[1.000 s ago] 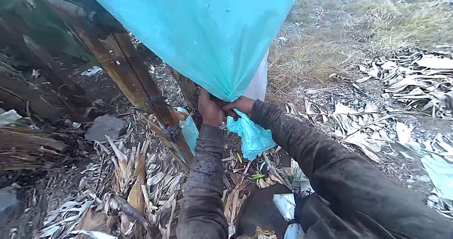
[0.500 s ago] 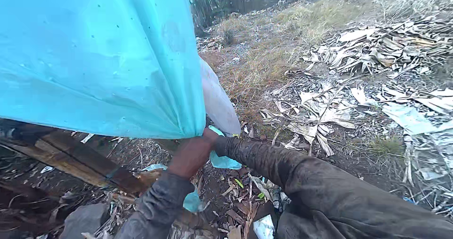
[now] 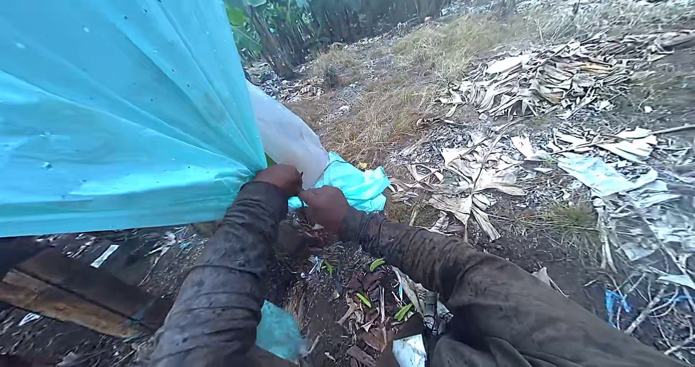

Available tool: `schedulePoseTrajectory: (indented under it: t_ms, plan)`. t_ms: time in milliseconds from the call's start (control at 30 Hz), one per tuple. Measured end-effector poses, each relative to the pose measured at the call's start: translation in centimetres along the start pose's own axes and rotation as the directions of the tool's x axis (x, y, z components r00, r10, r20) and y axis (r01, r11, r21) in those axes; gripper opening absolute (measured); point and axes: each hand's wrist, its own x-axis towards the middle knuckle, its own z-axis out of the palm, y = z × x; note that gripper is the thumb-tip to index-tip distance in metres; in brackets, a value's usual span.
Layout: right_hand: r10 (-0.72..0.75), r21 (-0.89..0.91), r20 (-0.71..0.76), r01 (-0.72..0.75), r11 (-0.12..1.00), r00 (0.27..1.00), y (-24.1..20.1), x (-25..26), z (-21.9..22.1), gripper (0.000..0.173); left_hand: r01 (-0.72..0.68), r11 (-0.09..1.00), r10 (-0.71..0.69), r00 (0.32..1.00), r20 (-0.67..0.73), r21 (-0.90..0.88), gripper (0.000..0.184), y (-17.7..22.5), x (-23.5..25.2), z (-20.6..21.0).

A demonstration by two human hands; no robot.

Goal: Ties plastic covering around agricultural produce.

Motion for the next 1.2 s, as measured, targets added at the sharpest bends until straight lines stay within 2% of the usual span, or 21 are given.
schedulePoseTrajectory:
  t_ms: [33, 67, 100, 133, 167, 200, 233, 300, 367, 400, 467, 633, 700, 767, 833, 867, 933, 1000, 1067, 1133, 1200]
  plan:
    - [0.035, 0.062, 0.003, -0.036, 0.997, 0.999, 0.3, -0.2, 0.5, 0.019, -0.014, 0.999, 0.010, 0.992, -0.124, -0.031, 0.023, 0.2, -0.4, 0.4]
    - [0.111, 0.146, 0.060, -0.119, 0.982, 0.992, 0.5, -0.3, 0.7, 0.018, -0.069, 0.994, 0.037, 0.936, -0.349, -0.081, 0.023, 0.4, -1.1, 1.6]
    - [0.198, 0.243, 0.170, -0.235, 0.941, 0.965, 0.9, -0.1, 0.5, 0.023, -0.174, 0.978, 0.063, 0.776, -0.628, -0.117, 0.022, 0.8, -1.4, 3.6]
    - [0.248, 0.346, 0.256, -0.327, 0.879, 0.935, 1.5, 0.3, 0.2, 0.028, -0.277, 0.951, 0.046, 0.569, -0.821, -0.139, 0.024, 1.3, -1.5, 5.9]
    - [0.259, 0.435, 0.296, -0.371, 0.820, 0.919, 2.0, 0.5, -0.1, 0.030, -0.363, 0.914, -0.024, 0.398, -0.917, -0.181, 0.024, 1.9, -1.4, 8.9]
    - [0.245, 0.503, 0.309, -0.376, 0.778, 0.919, 2.4, 0.5, 0.1, 0.029, -0.439, 0.858, -0.133, 0.311, -0.941, -0.266, 0.024, 2.5, -1.3, 12.4]
    - [0.220, 0.548, 0.322, -0.370, 0.750, 0.921, 2.8, 0.4, 0.7, 0.028, -0.480, 0.787, -0.262, 0.310, -0.914, -0.388, 0.026, 3.0, -1.3, 15.7]
    - [0.188, 0.583, 0.371, -0.386, 0.715, 0.909, 3.2, 0.1, 2.3, 0.029, -0.472, 0.534, -0.504, 0.488, -0.713, -0.701, 0.039, 3.9, -1.4, 20.0]
    - [0.193, 0.605, 0.397, -0.414, 0.680, 0.897, 2.8, -0.2, 4.3, 0.030, -0.471, 0.213, -0.548, 0.668, -0.504, -0.856, 0.052, 4.1, -1.9, 21.3]
    - [0.203, 0.619, 0.402, -0.429, 0.658, 0.893, 2.4, -0.4, 5.1, 0.030, -0.454, 0.136, -0.529, 0.718, -0.452, -0.881, 0.055, 4.1, -2.2, 21.6]
    - [0.211, 0.623, 0.417, -0.447, 0.642, 0.884, 1.9, -0.7, 6.2, 0.030, -0.415, 0.098, -0.512, 0.759, -0.404, -0.905, 0.051, 3.8, -2.9, 22.3]
    - [0.209, 0.583, 0.416, -0.436, 0.685, 0.885, 0.6, -0.9, 6.6, 0.036, -0.374, 0.330, -0.569, 0.654, -0.499, -0.867, 0.033, 2.4, -3.0, 25.2]
    - [0.168, 0.625, 0.401, -0.403, 0.669, 0.901, 0.6, -1.5, 6.8, 0.035, -0.365, 0.313, -0.573, 0.663, -0.481, -0.877, 0.031, 2.7, -2.4, 26.0]
    - [0.113, 0.662, 0.410, -0.381, 0.646, 0.905, 1.1, -2.3, 7.2, 0.039, -0.351, 0.219, -0.567, 0.714, -0.411, -0.911, 0.029, 2.9, -1.9, 27.5]
    - [0.078, 0.657, 0.413, -0.356, 0.665, 0.908, 1.8, -2.4, 7.2, 0.043, -0.357, 0.165, -0.603, 0.701, -0.381, -0.919, 0.028, 2.6, -2.1, 28.1]
    - [0.058, 0.629, 0.407, -0.325, 0.706, 0.912, 2.2, -2.2, 7.2, 0.041, -0.380, 0.170, -0.635, 0.663, -0.396, -0.909, 0.027, 2.5, -2.7, 27.6]
    - [-0.044, 0.553, 0.418, -0.216, 0.805, 0.907, 2.5, -1.5, 7.5, 0.032, -0.417, 0.287, -0.691, 0.533, -0.488, -0.862, 0.024, 2.5, -4.0, 26.1]
    - [-0.154, 0.452, 0.419, -0.058, 0.890, 0.895, 1.9, -0.9, 7.7, 0.025, -0.373, 0.447, -0.709, 0.407, -0.576, -0.813, 0.032, 3.2, -4.7, 24.5]
    - [-0.147, 0.262, 0.461, 0.025, 0.965, 0.875, 1.1, -0.1, 7.0, 0.022, -0.310, 0.553, -0.706, 0.318, -0.633, -0.773, 0.036, 3.8, -4.5, 23.8]
    - [-0.026, 0.127, 0.515, -0.046, 0.991, 0.857, 0.6, 0.6, 5.9, 0.022, -0.293, 0.596, -0.696, 0.277, -0.663, -0.748, 0.036, 4.0, -3.9, 23.7]
    - [0.095, 0.236, 0.595, -0.286, 0.929, 0.798, 0.8, 1.1, 4.9, 0.024, -0.297, 0.597, -0.689, 0.284, -0.666, -0.745, 0.035, 4.0, -3.5, 23.3]
